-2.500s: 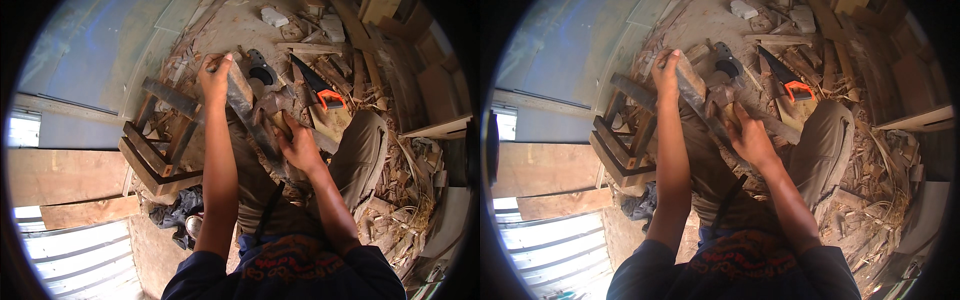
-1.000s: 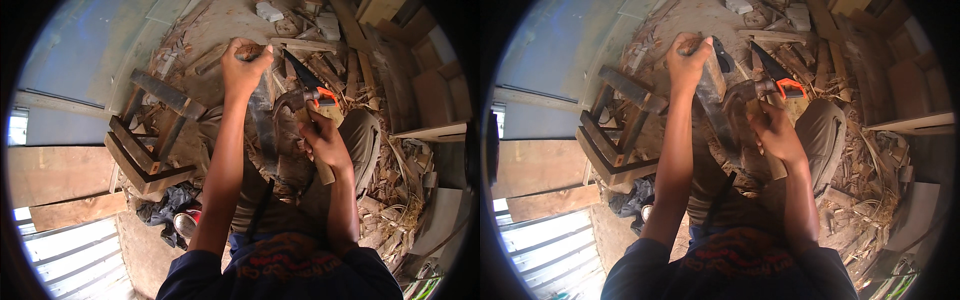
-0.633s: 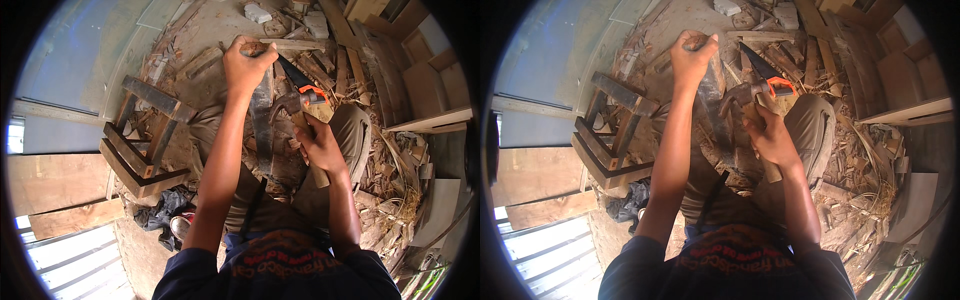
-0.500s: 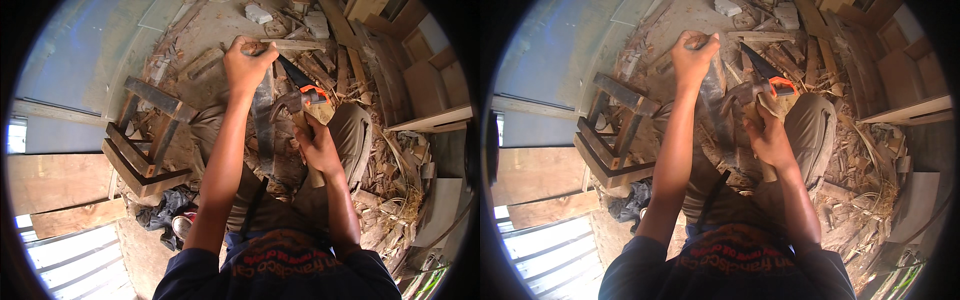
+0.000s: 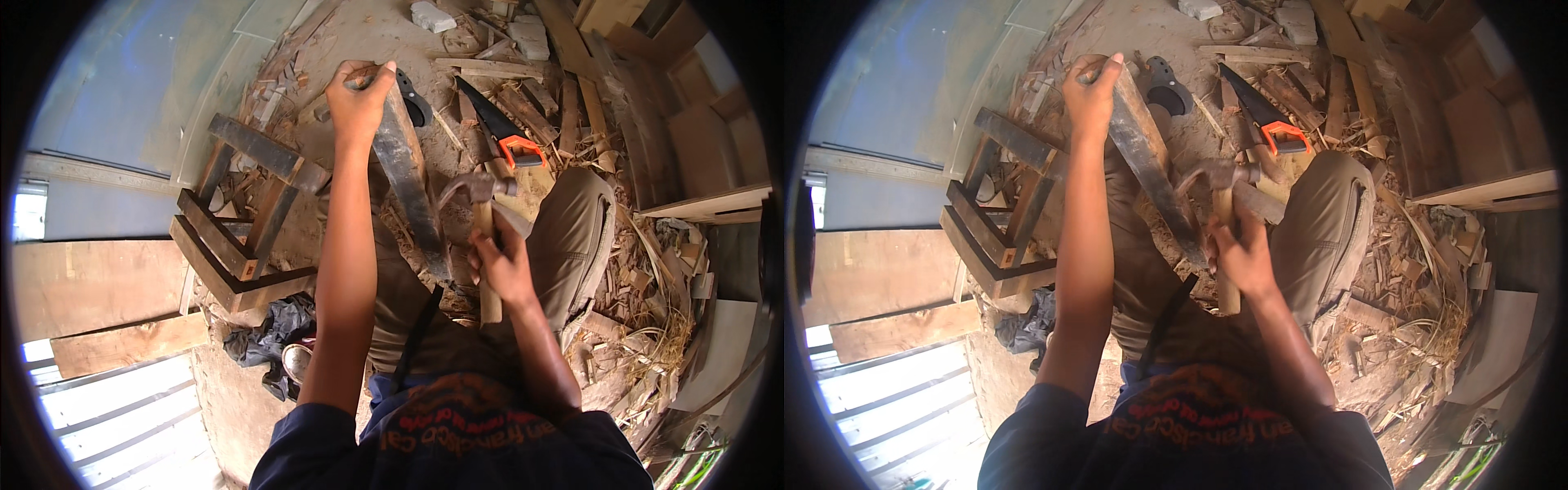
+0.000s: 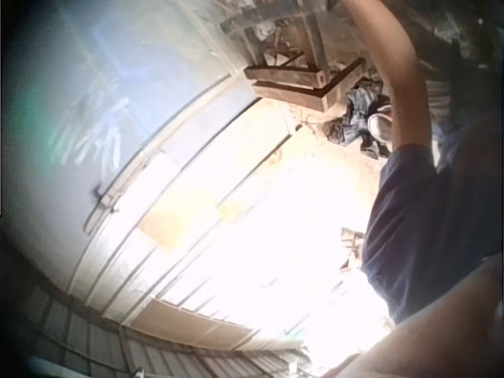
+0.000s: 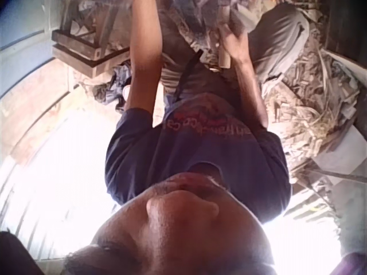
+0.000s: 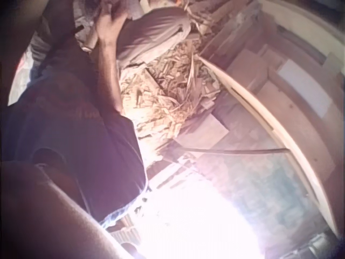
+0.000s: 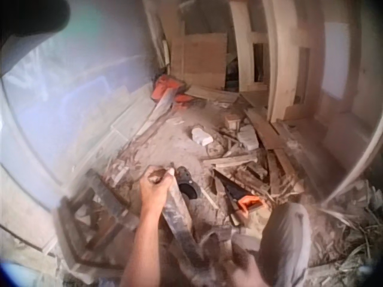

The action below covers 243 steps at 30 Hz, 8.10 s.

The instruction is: The person sits on the floor and uses a hammer to split a small piece of wood, then uses a hand saw to cut a larger plank. The person handles the wood pieces and tools directly, working among scattered debris.

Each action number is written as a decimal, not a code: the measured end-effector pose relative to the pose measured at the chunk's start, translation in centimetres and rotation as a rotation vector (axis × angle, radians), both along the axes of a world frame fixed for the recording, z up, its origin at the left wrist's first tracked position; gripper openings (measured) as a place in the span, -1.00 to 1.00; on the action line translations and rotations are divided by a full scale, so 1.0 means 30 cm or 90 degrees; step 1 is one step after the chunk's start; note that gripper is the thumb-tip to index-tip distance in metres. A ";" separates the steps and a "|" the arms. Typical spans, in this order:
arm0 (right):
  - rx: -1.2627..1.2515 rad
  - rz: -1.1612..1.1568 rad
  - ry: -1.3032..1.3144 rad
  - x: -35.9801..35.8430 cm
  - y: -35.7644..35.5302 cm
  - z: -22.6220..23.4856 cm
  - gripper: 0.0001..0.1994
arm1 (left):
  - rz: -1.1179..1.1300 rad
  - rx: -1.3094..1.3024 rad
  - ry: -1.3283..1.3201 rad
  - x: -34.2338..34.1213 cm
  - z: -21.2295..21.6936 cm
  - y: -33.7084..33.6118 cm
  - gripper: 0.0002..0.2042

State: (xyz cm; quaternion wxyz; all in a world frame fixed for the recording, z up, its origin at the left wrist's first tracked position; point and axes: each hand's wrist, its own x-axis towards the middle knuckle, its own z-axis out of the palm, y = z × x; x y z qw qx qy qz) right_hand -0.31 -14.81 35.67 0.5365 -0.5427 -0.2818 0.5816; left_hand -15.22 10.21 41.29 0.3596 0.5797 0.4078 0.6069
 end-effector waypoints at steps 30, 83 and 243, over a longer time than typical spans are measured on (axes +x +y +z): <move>0.020 0.067 -0.145 -0.013 0.054 0.159 -0.52 | -0.064 0.008 -0.011 0.101 0.039 -0.077 -0.75; -0.292 0.383 -0.124 0.286 0.034 0.387 -0.52 | -0.044 0.031 -0.113 0.168 0.042 -0.332 -0.53; -0.010 -0.155 0.088 -0.155 0.199 -0.027 -0.75 | 0.099 -0.087 -0.181 0.050 0.005 -0.191 -0.66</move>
